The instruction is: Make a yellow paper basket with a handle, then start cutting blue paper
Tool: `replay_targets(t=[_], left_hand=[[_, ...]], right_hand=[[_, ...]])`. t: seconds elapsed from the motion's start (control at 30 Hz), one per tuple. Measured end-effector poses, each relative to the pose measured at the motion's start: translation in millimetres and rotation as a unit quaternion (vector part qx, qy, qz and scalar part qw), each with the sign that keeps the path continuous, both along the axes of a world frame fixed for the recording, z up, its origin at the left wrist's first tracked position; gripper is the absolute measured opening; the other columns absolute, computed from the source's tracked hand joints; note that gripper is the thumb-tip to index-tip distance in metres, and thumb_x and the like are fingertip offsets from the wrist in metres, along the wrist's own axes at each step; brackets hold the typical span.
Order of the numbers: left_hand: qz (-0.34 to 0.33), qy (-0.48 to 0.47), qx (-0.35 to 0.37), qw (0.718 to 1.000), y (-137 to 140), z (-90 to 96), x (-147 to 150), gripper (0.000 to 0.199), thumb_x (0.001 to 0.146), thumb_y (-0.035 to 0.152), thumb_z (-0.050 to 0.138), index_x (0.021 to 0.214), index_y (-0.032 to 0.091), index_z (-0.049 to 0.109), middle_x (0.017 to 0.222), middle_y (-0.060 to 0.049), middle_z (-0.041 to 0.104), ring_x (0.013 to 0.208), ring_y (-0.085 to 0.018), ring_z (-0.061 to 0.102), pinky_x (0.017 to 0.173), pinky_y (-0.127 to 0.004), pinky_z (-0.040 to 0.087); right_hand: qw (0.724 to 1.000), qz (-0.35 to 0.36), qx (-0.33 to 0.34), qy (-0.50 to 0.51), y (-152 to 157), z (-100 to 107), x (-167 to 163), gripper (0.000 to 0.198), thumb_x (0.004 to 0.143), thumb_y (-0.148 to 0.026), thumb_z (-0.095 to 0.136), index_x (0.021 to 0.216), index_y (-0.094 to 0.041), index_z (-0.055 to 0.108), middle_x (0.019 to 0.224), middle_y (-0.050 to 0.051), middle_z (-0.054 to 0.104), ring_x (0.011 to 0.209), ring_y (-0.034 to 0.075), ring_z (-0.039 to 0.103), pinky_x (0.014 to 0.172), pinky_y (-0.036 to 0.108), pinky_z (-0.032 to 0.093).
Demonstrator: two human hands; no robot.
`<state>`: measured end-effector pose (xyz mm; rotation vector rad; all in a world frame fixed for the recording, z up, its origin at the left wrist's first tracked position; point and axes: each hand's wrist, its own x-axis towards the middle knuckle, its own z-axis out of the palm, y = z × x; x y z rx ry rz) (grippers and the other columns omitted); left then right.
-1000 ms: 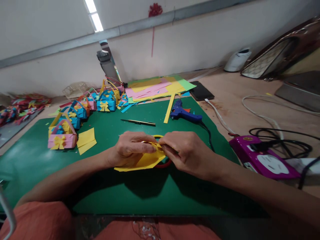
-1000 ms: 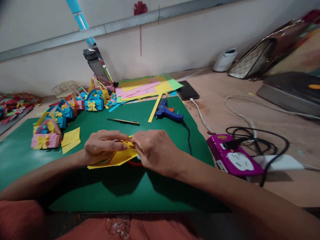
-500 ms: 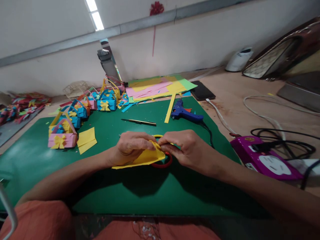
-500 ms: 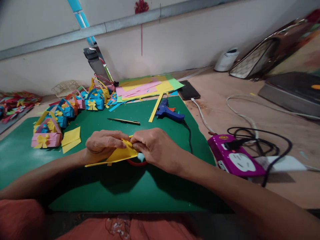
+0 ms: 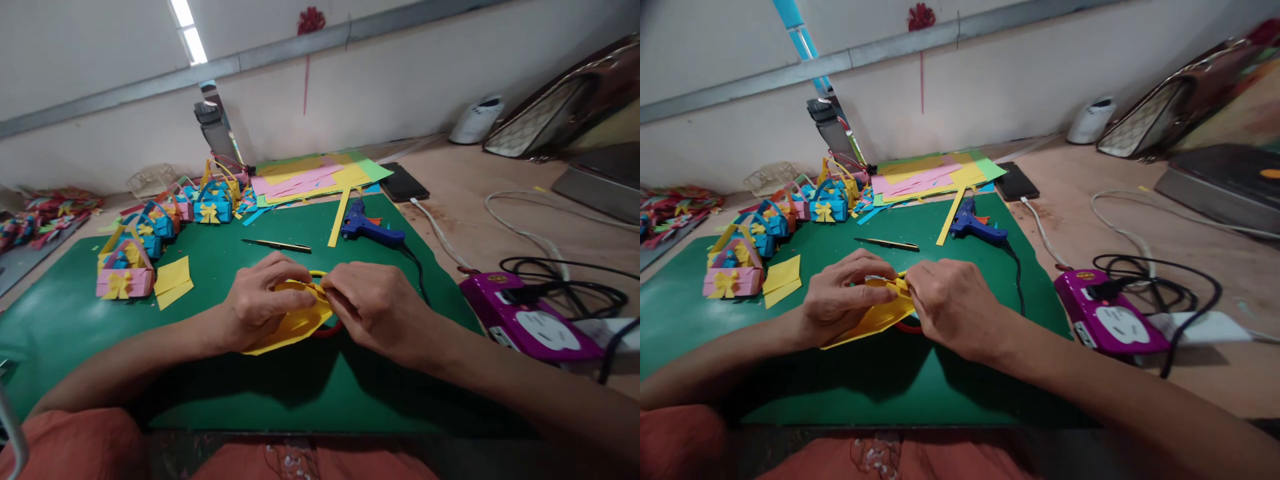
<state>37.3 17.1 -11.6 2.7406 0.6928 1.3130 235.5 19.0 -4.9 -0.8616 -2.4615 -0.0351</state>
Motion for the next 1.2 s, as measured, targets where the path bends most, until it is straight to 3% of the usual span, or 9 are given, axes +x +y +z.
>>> replay_targets(t=[0.13,0.3,0.43,0.63,0.83,1.2], left_hand=[[-0.028,-0.023,-0.084,0.996,-3.3,-9.0,0.0,0.013,0.084,0.013,0.053,0.084,0.016,0.066,0.101,-0.010,0.067,0.087,-0.012,0.065,0.071,-0.021,0.053],[-0.040,-0.046,-0.135,0.989,-3.4,-5.6,1.0,0.013,0.084,0.012,0.053,0.081,0.014,0.065,0.096,-0.010,0.071,0.083,-0.012,0.068,0.069,-0.016,0.054],[-0.042,-0.054,-0.129,0.989,-2.2,1.2,3.2,0.016,0.085,0.014,0.052,0.076,0.013,0.065,0.088,-0.010,0.072,0.077,-0.012,0.069,0.066,-0.014,0.054],[-0.037,-0.058,-0.128,0.989,-0.9,-1.0,1.9,0.015,0.084,0.015,0.055,0.075,0.013,0.067,0.088,-0.009,0.073,0.075,-0.011,0.069,0.065,-0.012,0.053],[-0.048,-0.067,-0.171,0.982,-0.6,-8.0,0.0,0.009,0.080,0.012,0.059,0.078,0.014,0.068,0.094,-0.009,0.072,0.079,-0.012,0.069,0.068,-0.015,0.054],[-0.069,-0.045,-0.135,0.987,-2.6,-9.4,2.0,0.015,0.085,0.013,0.052,0.080,0.015,0.065,0.097,-0.009,0.070,0.083,-0.013,0.068,0.068,-0.015,0.053]], right_hand=[[1.000,0.002,0.012,0.011,-0.9,0.0,0.3,0.018,0.083,-0.013,0.042,0.070,-0.016,0.055,0.059,0.002,0.056,0.053,0.012,0.048,0.053,0.025,0.031],[0.998,0.020,-0.001,0.064,1.6,-2.5,0.3,0.017,0.085,-0.015,0.044,0.073,-0.016,0.055,0.063,0.003,0.060,0.057,0.012,0.053,0.054,0.024,0.035],[0.990,0.067,-0.005,0.120,4.3,-6.3,-0.8,0.019,0.085,-0.011,0.043,0.070,-0.018,0.051,0.067,0.002,0.061,0.062,0.011,0.055,0.058,0.023,0.040],[0.987,0.110,-0.015,0.120,6.9,-9.1,1.1,0.018,0.079,-0.002,0.045,0.078,-0.015,0.057,0.076,0.005,0.063,0.070,0.012,0.058,0.061,0.022,0.043],[0.989,0.096,-0.033,0.109,6.9,-9.0,0.4,0.016,0.081,-0.005,0.046,0.081,-0.013,0.060,0.078,0.007,0.065,0.073,0.013,0.060,0.062,0.023,0.045],[0.993,0.045,0.012,0.111,5.3,-11.5,-2.5,0.015,0.086,-0.015,0.047,0.073,-0.016,0.056,0.065,0.003,0.063,0.059,0.011,0.057,0.055,0.022,0.041]])
